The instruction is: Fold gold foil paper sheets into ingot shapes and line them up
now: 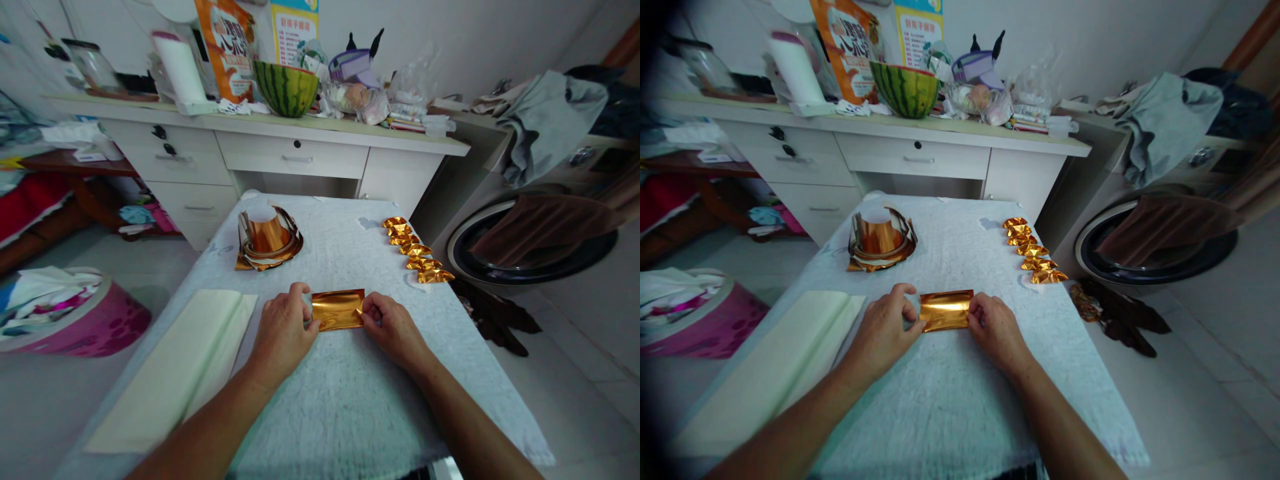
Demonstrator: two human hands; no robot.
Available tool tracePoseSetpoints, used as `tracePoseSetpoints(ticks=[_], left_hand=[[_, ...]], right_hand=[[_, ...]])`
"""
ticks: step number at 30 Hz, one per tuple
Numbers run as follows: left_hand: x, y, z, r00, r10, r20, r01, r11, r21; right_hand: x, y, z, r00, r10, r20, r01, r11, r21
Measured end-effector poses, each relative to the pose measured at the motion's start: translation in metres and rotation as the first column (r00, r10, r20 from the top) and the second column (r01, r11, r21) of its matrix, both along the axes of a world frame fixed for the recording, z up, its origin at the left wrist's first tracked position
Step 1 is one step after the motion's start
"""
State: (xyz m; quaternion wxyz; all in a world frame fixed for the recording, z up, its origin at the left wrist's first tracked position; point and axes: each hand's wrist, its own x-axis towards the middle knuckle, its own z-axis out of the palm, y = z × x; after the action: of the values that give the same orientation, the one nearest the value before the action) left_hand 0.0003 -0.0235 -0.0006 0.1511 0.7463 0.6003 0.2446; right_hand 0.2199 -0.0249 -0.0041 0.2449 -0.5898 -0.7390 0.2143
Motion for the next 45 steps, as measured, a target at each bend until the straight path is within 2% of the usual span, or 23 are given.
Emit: tracePoseSetpoints(ticks=[3, 9, 13, 21, 27, 29, 33, 36, 38, 41, 45], left_hand=[[0.0, 0.0, 0.003, 0.999, -0.042, -0.014, 0.043, 0.998, 0.052], [0.004, -0.002, 0.008, 0.942, -0.336, -0.026, 0.337, 0.94, 0.058], [0.005, -0.003, 0.006, 0.927, -0.373, -0.024, 0.374, 0.926, 0.055], [0.007, -0.003, 0.004, 0.93, -0.36, -0.068, 0.366, 0.925, 0.099], [0.007, -0.002, 0.007, 0.935, -0.354, 0.01, 0.349, 0.927, 0.139], [0.007, -0.002, 0.009, 0.947, -0.315, 0.066, 0.3, 0.939, 0.165], [0.005, 0.0, 0.01, 0.964, -0.133, 0.229, 0.079, 0.97, 0.23], [0.002, 0.004, 0.007, 0.933, -0.065, 0.354, 0.015, 0.99, 0.142], [0.0, 0.005, 0.005, 0.9, -0.039, 0.435, 0.044, 0.999, -0.002], [-0.002, 0.007, 0.005, 0.846, -0.001, 0.533, 0.118, 0.976, -0.185], [-0.002, 0.007, 0.009, 0.811, 0.025, 0.584, 0.146, 0.959, -0.244]], right_hand=[[0.0, 0.0, 0.0, 1.0, 0.004, -0.007, -0.004, 1.0, -0.007], [0.002, -0.001, -0.002, 0.991, -0.011, -0.131, 0.008, 1.0, -0.02], [0.001, -0.002, 0.001, 0.955, -0.026, -0.295, 0.004, 0.997, -0.073], [0.002, -0.003, -0.001, 0.891, -0.002, -0.455, -0.035, 0.997, -0.073], [0.002, -0.002, 0.0, 0.823, -0.005, -0.568, -0.047, 0.996, -0.077], [0.002, -0.002, 0.002, 0.82, -0.015, -0.572, -0.044, 0.995, -0.089], [0.002, -0.003, 0.005, 0.802, -0.031, -0.596, -0.046, 0.992, -0.114], [0.001, -0.003, 0.006, 0.767, -0.033, -0.641, -0.061, 0.99, -0.125], [0.002, -0.002, 0.005, 0.744, -0.033, -0.667, -0.074, 0.989, -0.131], [0.002, -0.001, 0.004, 0.74, -0.035, -0.672, -0.085, 0.986, -0.145], [0.002, 0.0, 0.005, 0.752, -0.042, -0.658, -0.082, 0.984, -0.156]])
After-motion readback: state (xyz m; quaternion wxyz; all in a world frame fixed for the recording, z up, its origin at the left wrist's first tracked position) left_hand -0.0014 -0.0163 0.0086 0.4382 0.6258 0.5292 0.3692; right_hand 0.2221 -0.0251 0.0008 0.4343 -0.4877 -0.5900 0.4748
